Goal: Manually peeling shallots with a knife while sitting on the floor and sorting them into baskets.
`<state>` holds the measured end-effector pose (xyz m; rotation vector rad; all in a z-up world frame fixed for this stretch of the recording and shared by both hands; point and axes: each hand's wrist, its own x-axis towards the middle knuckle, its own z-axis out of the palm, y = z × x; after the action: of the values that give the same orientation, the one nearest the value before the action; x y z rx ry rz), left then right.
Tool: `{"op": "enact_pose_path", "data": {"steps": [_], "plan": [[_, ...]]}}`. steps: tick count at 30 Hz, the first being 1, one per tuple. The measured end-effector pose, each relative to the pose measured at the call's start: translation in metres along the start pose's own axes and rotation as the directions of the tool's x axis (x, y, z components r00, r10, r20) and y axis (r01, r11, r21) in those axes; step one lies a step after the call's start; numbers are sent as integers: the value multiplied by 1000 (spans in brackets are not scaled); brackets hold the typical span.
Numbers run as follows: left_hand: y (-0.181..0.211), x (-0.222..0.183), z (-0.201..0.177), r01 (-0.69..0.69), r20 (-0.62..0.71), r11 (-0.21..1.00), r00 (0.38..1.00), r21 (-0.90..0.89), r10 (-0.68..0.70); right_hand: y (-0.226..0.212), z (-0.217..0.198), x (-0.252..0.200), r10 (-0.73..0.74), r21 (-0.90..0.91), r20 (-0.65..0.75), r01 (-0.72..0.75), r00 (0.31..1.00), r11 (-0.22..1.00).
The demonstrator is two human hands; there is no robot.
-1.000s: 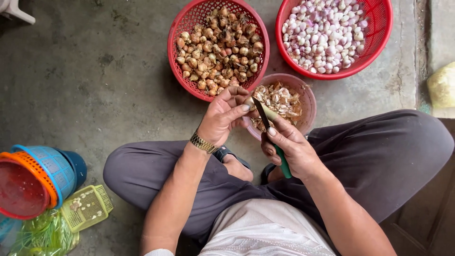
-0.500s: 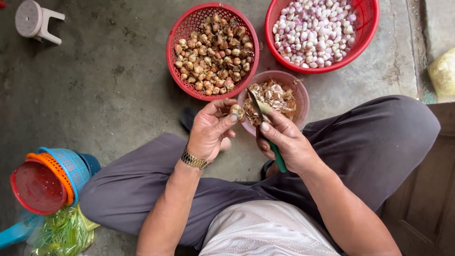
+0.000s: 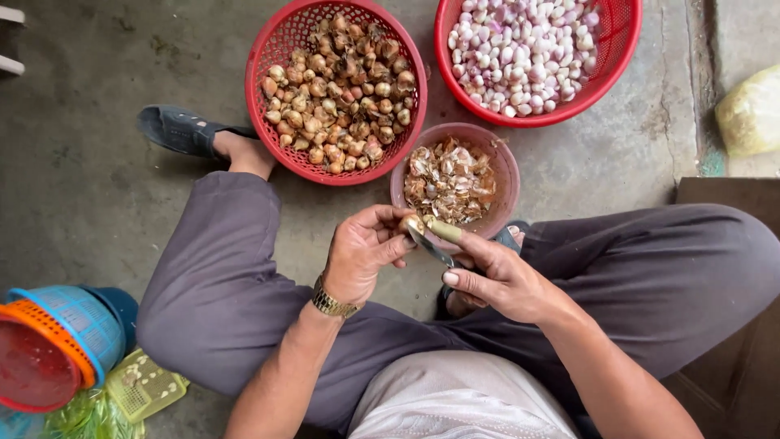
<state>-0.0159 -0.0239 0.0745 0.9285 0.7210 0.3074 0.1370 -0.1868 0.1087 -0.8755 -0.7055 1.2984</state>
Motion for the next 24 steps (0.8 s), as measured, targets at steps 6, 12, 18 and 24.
{"op": "enact_pose_path", "data": {"steps": [6, 12, 18, 24], "plan": [[-20, 1, -10, 58, -49, 994, 997, -93, -63, 34, -22, 6, 83, 17, 29, -83, 996, 996], [-24, 0, -11, -48, -103, 998, 993, 51, 53, 50, -22, 10, 153, 122, -23, -149, 988, 981], [-14, -5, 5, -217, -125, 908, 953, 358, 277, 54, -22, 16, 172, 202, -78, -154, 982, 967], [-25, -3, 6, -117, -160, 969, 975, 219, 154, 52, -22, 17, 160, 165, -116, -139, 980, 976]]}}
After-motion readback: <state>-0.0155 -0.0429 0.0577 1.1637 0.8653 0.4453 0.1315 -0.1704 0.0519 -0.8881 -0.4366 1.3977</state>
